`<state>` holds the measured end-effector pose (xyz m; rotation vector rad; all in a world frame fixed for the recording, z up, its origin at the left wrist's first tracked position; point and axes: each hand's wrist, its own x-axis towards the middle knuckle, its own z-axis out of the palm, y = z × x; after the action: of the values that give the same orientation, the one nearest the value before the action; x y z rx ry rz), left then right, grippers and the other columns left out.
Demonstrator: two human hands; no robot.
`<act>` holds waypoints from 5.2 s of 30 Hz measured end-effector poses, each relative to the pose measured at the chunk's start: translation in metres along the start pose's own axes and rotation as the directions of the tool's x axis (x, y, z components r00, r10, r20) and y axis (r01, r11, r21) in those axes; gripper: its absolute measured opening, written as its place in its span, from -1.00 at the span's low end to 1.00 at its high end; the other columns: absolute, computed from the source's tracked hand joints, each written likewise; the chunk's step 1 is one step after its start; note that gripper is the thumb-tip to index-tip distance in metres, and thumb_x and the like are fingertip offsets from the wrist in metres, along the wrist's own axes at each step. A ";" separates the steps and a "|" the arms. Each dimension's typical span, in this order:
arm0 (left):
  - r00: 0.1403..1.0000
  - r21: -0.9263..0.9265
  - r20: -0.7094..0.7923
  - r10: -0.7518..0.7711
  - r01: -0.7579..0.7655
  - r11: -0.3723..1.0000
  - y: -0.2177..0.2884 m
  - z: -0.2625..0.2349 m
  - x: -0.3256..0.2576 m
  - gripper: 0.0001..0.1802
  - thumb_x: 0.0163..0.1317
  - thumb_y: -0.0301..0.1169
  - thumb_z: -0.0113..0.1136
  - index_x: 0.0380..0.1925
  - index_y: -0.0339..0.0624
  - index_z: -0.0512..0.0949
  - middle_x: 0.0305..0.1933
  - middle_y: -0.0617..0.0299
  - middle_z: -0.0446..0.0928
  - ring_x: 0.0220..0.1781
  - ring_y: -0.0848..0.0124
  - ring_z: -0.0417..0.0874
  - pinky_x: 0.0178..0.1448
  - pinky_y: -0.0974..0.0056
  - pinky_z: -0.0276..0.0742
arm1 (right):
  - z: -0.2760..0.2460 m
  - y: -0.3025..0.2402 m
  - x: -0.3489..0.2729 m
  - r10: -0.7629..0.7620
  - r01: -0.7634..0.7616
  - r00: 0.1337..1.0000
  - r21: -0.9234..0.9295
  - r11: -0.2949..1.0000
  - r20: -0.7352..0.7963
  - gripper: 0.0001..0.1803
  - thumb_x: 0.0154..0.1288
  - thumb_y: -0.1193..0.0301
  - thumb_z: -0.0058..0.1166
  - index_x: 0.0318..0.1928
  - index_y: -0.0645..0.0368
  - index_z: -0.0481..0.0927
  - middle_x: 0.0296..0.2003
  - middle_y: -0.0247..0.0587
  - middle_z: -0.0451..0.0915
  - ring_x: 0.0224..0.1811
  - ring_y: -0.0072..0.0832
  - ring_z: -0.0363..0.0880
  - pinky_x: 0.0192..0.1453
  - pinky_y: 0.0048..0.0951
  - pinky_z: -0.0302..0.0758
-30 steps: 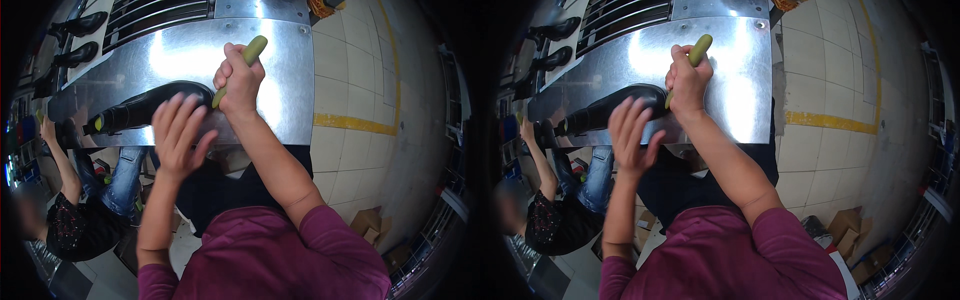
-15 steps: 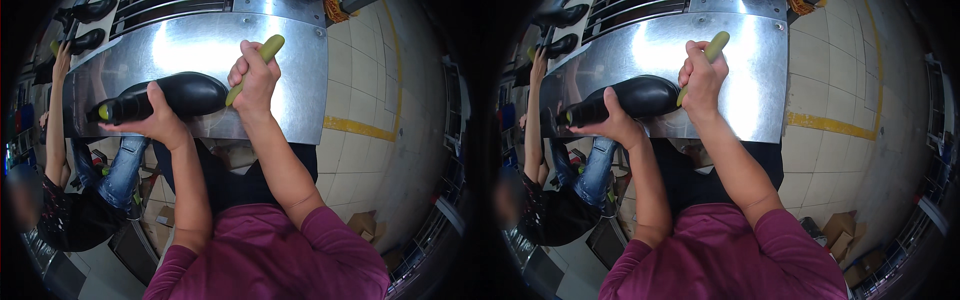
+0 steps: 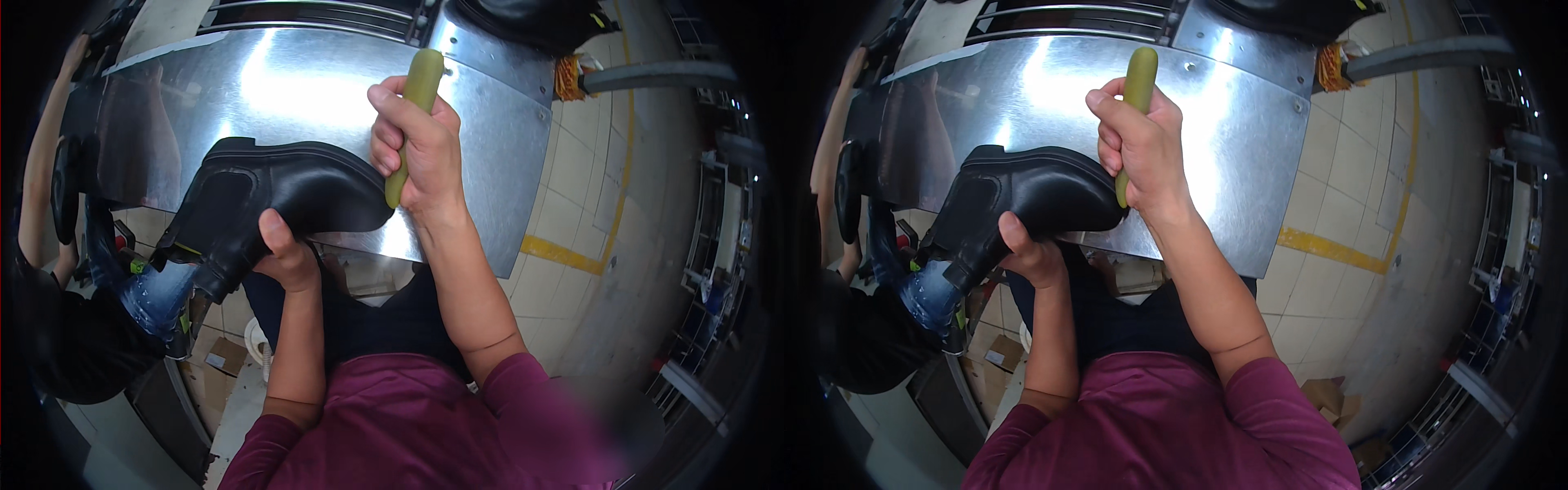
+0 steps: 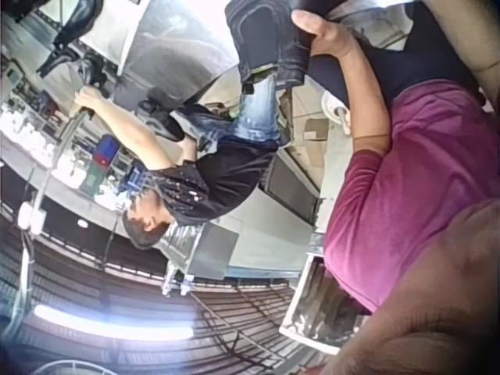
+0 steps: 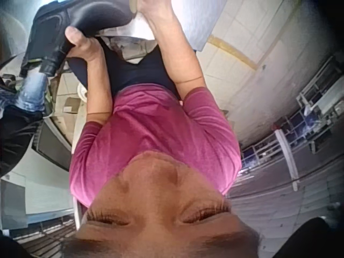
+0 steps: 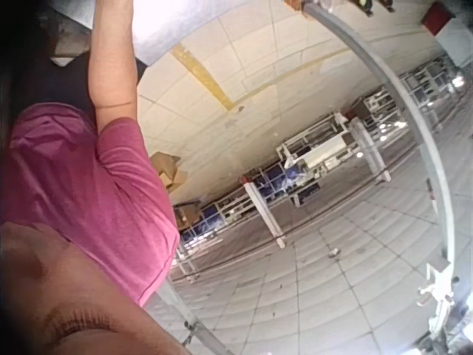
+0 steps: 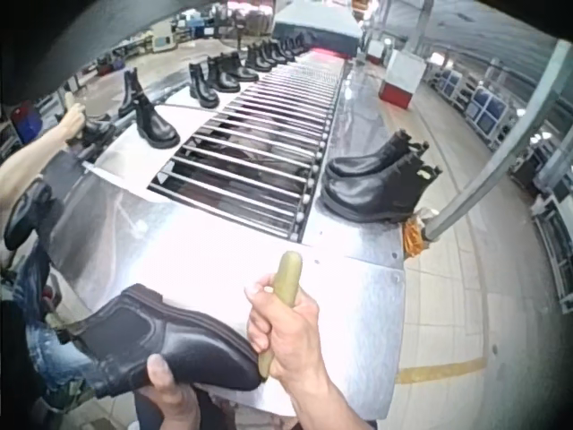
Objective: Polishing and finishing black boots using a hand tool at a manufacturing bench.
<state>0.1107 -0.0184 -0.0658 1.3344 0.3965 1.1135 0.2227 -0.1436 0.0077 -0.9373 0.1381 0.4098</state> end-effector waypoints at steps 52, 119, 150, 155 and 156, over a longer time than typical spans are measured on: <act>0.995 0.076 0.031 0.100 -0.102 0.992 -0.019 -0.007 0.001 -0.37 0.23 -0.41 0.22 0.30 -0.43 0.41 0.27 -0.01 0.54 0.25 0.14 0.61 0.40 0.10 0.48 | 0.021 -0.004 0.001 0.017 0.005 0.998 -0.337 0.941 0.064 -0.76 0.34 0.39 0.32 -0.10 0.20 0.56 -0.66 -0.46 0.31 -0.75 -0.66 0.25 -0.66 -0.57 0.17; 0.738 0.435 0.663 -0.126 -0.243 0.867 0.081 -0.157 -0.004 -0.29 0.02 -0.42 0.57 0.20 -0.20 0.46 0.29 -0.09 0.60 0.43 -0.04 0.55 0.63 -0.17 0.20 | 0.000 0.020 -0.078 -0.090 0.079 0.990 0.097 0.992 0.108 -0.72 0.49 0.31 0.22 -0.03 0.30 0.59 -0.64 -0.42 0.32 -0.65 -0.62 0.35 -0.53 -0.53 0.36; 0.799 0.364 0.600 0.039 -0.316 0.876 0.061 -0.165 -0.014 -0.57 0.37 -0.16 0.33 0.08 -0.13 0.48 0.19 -0.08 0.65 0.30 -0.05 0.64 0.54 -0.24 0.26 | 0.104 0.082 -0.005 0.578 -0.286 0.741 -0.619 0.732 0.342 -0.73 0.30 0.26 0.38 -0.24 0.13 0.56 -0.68 -0.55 0.29 -0.75 -0.73 0.19 -0.68 -0.56 0.07; 0.829 0.353 0.555 0.064 -0.304 0.885 0.059 -0.163 -0.020 -0.59 0.37 -0.14 0.33 0.05 -0.15 0.52 0.17 -0.06 0.67 0.30 -0.03 0.65 0.55 -0.24 0.25 | 0.099 0.078 -0.008 0.520 -0.284 0.783 -0.548 0.786 0.340 -0.70 0.32 0.25 0.39 -0.23 0.16 0.56 -0.68 -0.55 0.29 -0.75 -0.73 0.19 -0.68 -0.59 0.08; 0.828 0.355 0.558 0.059 -0.302 0.884 0.060 -0.163 -0.020 -0.59 0.37 -0.14 0.32 0.05 -0.15 0.52 0.17 -0.05 0.67 0.30 -0.02 0.65 0.56 -0.24 0.24 | 0.099 0.078 -0.009 0.501 -0.275 0.794 -0.532 0.801 0.343 -0.70 0.32 0.25 0.39 -0.22 0.16 0.56 -0.68 -0.55 0.29 -0.75 -0.73 0.19 -0.68 -0.59 0.09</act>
<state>-0.0508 0.0479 -0.0613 2.0485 0.0921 0.7738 0.1776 -0.0256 0.0096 -1.2498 -0.2264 1.0988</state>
